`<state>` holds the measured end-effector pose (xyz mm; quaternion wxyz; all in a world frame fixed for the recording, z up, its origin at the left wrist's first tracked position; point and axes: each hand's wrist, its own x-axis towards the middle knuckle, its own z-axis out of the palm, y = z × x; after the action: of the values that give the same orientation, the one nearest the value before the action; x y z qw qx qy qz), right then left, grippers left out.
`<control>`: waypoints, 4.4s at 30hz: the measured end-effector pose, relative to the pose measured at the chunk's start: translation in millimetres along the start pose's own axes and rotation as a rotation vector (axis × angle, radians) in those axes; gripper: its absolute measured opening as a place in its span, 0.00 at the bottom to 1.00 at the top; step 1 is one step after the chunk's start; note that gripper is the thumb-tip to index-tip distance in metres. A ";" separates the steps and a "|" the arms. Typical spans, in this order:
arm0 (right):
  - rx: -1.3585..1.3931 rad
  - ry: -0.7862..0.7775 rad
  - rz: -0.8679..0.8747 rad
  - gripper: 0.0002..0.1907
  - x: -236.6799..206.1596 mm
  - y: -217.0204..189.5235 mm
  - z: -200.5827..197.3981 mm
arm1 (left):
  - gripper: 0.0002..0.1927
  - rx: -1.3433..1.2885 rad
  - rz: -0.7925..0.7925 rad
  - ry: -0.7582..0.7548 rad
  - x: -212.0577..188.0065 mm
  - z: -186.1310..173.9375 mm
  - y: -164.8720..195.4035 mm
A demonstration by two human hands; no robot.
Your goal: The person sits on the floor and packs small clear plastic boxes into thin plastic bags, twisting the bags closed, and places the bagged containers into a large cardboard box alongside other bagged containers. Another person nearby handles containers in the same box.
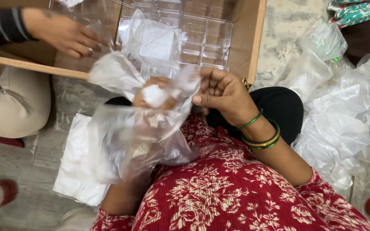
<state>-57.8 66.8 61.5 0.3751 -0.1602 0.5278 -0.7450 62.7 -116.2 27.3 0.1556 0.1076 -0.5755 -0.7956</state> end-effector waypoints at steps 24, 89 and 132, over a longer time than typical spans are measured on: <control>-1.547 -0.099 0.066 0.54 264.4 62.4 -6.5 | 0.19 0.137 0.082 0.580 -73.8 -104.3 18.4; -0.186 0.276 -0.282 0.08 22.6 -18.7 -40.1 | 0.08 -0.043 0.106 0.007 46.1 15.4 7.0; -0.444 0.387 0.257 0.22 322.9 103.0 -116.0 | 0.16 1.242 -0.519 0.135 322.0 -18.1 -108.5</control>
<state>-306.7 -107.6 -128.0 0.3149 -0.0256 0.7549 -0.5747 -243.3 -220.4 -78.8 -0.0956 0.3612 -0.8705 -0.3202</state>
